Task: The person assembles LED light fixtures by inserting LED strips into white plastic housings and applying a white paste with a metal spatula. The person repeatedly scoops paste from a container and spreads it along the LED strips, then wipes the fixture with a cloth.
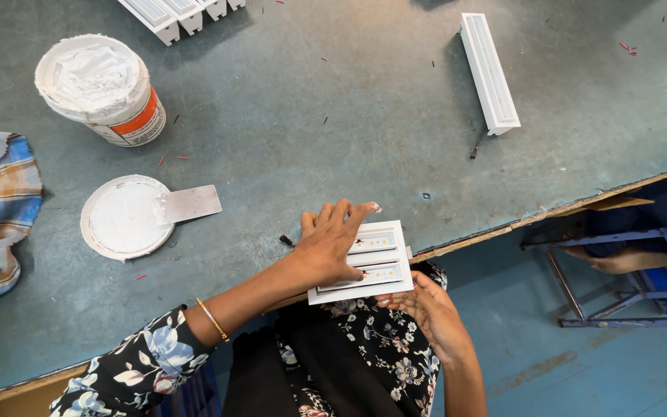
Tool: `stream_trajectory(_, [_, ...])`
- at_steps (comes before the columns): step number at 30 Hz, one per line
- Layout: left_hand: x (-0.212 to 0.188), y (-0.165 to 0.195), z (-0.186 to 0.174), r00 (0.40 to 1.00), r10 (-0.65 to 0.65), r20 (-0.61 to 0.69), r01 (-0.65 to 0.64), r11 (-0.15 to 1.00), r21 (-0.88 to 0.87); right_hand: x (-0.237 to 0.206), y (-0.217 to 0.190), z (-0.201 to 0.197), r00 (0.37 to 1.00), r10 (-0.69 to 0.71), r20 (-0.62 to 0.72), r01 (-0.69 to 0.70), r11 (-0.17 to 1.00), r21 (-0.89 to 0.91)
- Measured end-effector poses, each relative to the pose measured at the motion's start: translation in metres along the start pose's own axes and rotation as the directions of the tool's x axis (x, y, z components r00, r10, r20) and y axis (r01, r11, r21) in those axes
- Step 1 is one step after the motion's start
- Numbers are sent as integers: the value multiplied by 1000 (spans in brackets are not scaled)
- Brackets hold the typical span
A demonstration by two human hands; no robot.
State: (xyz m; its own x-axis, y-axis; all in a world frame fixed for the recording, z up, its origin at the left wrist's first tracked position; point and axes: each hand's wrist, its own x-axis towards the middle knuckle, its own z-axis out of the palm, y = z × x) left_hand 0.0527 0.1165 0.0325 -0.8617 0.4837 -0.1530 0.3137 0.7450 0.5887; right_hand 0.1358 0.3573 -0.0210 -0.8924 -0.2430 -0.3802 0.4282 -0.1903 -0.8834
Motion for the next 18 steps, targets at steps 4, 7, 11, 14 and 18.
stream_trajectory(4, [1, -2, 7, 1000, -6, -5, 6, 1000, 23, 0, 0, -7, 1000, 9, 24, -9, 1000, 1])
stream_trajectory(7, [-3, -4, 14, 997, 15, -80, -13, 999, 32, 1, 4, -10, 999, 26, -24, -26, 1000, -7])
stream_trajectory(11, [-6, -8, 12, 991, 42, -124, -43, 999, -6, 3, 7, -9, 999, -34, 23, 35, 998, -45])
stream_trajectory(14, [-1, -4, 6, 995, -16, -102, 11, 999, -48, 8, 6, -7, 1000, -28, -8, 27, 993, -114])
stream_trajectory(18, [7, 9, 7, 994, -64, -86, 64, 998, 1, 12, 4, -7, 1000, -6, -6, 5, 994, -108])
